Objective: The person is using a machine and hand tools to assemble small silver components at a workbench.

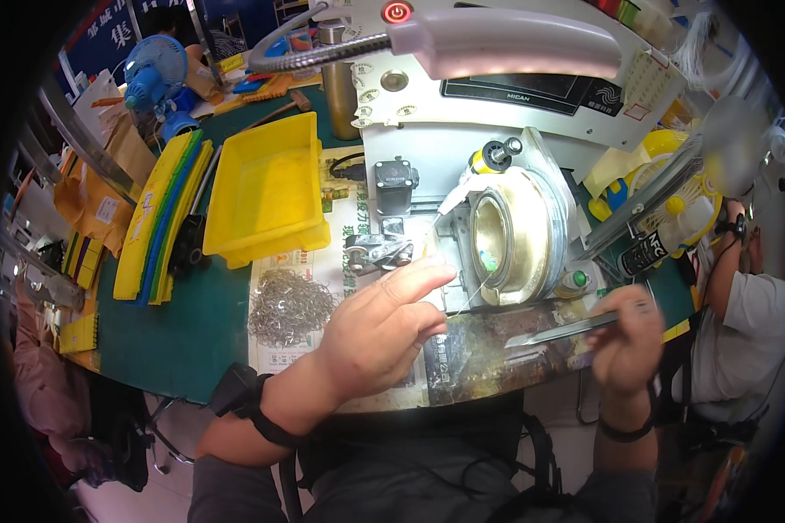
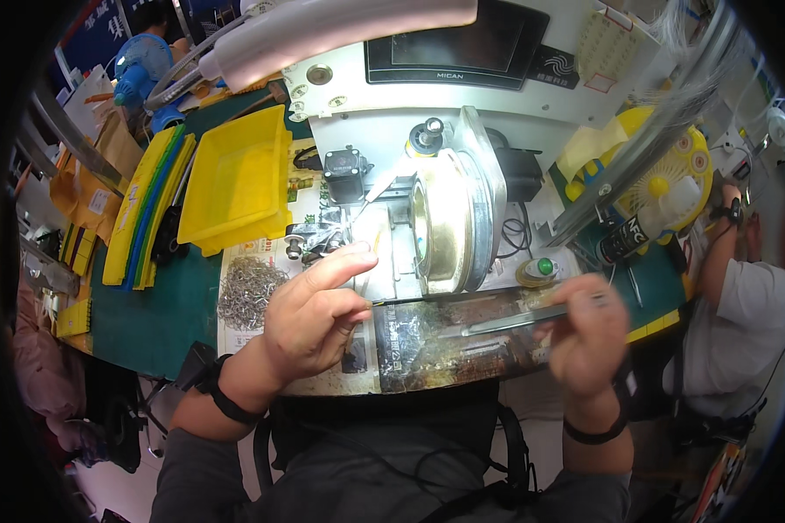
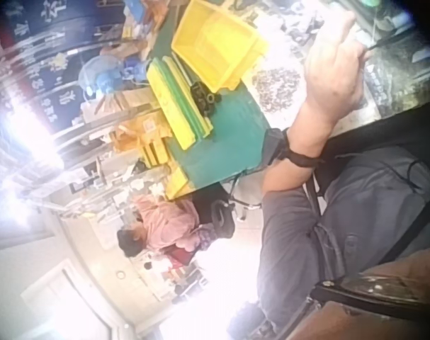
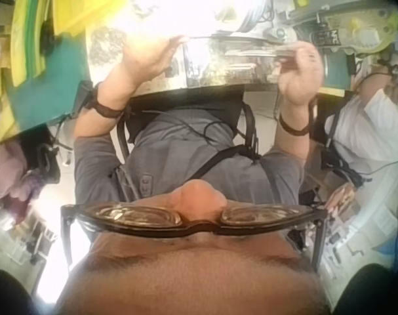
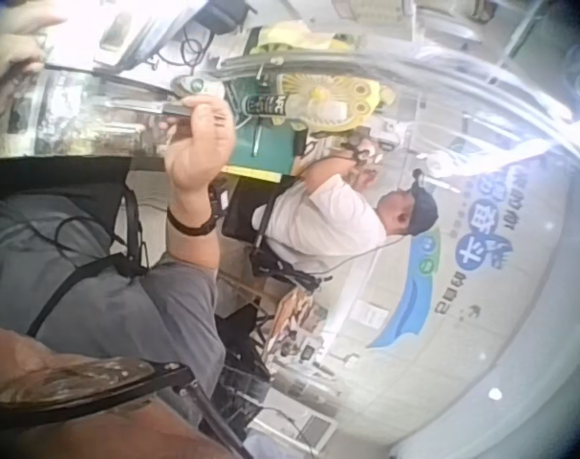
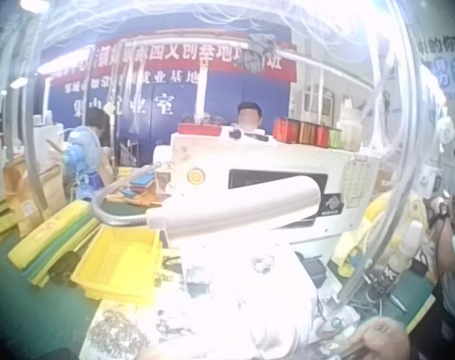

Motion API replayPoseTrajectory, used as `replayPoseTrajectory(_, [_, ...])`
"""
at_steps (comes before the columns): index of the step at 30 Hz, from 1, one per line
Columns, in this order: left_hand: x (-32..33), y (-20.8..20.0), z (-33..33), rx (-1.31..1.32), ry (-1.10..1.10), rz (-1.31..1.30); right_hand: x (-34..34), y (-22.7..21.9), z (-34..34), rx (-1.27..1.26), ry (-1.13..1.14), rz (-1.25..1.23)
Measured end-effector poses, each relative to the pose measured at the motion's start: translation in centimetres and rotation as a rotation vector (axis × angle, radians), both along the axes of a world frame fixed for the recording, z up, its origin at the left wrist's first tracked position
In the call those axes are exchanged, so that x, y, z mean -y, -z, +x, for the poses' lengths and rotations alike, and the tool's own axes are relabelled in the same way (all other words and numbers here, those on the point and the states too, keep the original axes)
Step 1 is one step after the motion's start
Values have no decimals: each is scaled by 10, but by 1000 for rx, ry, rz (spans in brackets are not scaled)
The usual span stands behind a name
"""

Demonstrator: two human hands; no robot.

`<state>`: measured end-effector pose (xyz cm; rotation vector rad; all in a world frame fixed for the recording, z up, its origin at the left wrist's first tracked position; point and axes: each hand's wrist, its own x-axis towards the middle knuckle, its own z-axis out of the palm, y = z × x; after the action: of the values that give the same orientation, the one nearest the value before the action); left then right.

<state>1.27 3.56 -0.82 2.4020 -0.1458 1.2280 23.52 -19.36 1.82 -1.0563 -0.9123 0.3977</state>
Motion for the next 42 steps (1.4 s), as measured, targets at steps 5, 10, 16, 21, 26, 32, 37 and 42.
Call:
replayPoseTrajectory(5, [4,-3,5,-17,38,-5,46,44,35,-176,140,-732])
replayPoseTrajectory(10, [5,5,3,-73,-94,36,31,15,46,490,455,-366])
replayPoseTrajectory(16, [12,-1,0,-125,-118,-110,-43,-42,49,1224,398,-15])
replayPoseTrajectory(21, [18,-20,-9,-295,-180,-276,-32,-58,54,844,109,-309])
replayPoseTrajectory(26, [77,-39,10,-166,23,-108,-11,-36,44,1209,28,-132])
replayPoseTrajectory(32, [99,-14,61,-450,88,-410,3,-7,30,1319,17,-154])
replayPoseTrajectory(37, [96,-13,61,-473,50,-480,5,3,29,1246,-14,-106])
replayPoseTrajectory(42, [114,-23,77,-206,69,-168,7,-21,32,1115,-6,-58])
